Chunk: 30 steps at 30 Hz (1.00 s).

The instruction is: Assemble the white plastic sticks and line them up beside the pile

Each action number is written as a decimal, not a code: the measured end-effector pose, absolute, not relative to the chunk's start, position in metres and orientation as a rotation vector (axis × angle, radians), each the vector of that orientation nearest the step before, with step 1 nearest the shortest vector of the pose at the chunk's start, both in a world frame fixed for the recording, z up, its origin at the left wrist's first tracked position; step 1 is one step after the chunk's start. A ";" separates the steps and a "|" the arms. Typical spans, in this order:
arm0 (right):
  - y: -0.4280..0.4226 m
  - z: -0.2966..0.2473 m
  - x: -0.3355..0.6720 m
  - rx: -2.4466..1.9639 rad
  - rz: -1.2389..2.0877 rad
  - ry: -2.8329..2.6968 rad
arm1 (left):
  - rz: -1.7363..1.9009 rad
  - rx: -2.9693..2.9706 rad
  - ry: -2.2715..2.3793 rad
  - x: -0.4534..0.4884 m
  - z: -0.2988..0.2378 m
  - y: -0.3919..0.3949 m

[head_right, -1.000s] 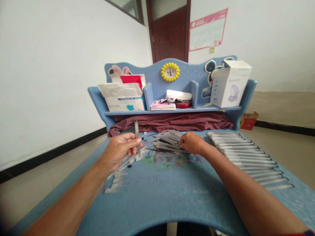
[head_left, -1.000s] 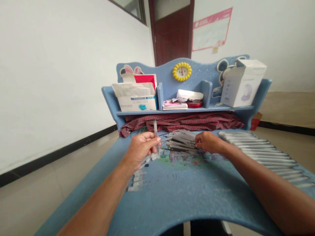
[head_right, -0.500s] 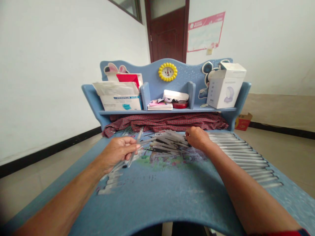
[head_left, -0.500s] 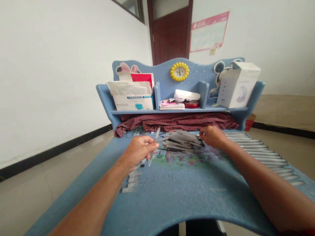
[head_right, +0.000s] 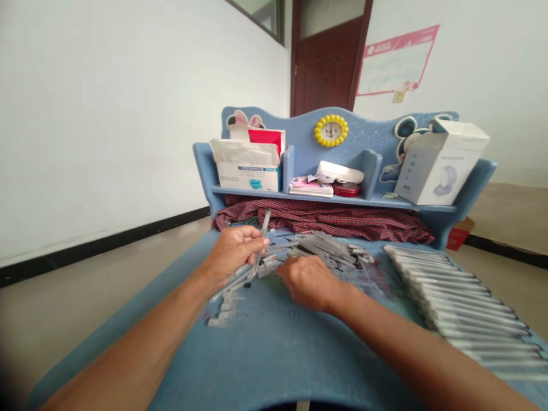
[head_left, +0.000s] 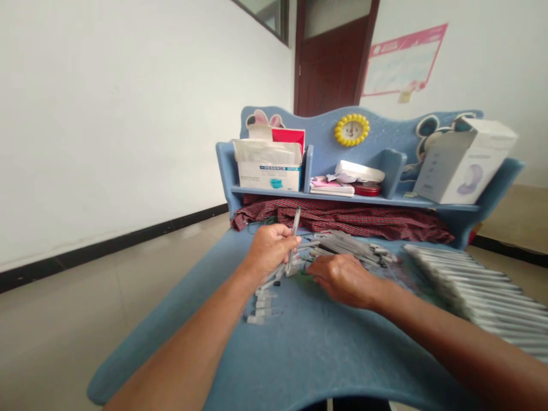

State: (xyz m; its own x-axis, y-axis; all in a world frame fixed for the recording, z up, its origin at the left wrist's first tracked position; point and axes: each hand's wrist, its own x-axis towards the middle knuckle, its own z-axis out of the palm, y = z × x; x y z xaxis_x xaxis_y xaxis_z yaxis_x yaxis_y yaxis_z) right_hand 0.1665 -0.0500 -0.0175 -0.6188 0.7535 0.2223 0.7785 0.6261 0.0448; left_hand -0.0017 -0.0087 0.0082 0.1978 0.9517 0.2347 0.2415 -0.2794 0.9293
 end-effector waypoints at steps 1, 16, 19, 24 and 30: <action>-0.048 -0.017 0.158 -1.236 -0.254 -2.708 | 1.144 1.680 1.139 -0.002 0.008 -0.009; -0.035 -0.017 0.099 -1.303 -0.506 -2.889 | 1.279 1.619 1.083 -0.010 0.007 -0.003; -0.037 -0.017 0.103 -1.299 -0.519 -2.882 | 1.324 1.600 1.083 -0.012 0.009 -0.002; -0.036 -0.019 0.105 -1.329 -0.550 -2.852 | 1.364 1.552 1.116 -0.016 0.013 0.000; -0.036 -0.018 0.114 -1.381 -0.386 -2.781 | 1.322 1.507 1.158 -0.017 0.016 0.000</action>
State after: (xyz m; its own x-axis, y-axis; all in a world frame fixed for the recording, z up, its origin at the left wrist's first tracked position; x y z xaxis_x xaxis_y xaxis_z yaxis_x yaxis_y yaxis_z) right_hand 0.1136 -0.0363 -0.0177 -0.6104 0.7830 0.1197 0.7860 0.5800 0.2139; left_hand -0.0171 -0.0002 0.0156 0.0332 0.9661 0.2558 0.1265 -0.2580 0.9578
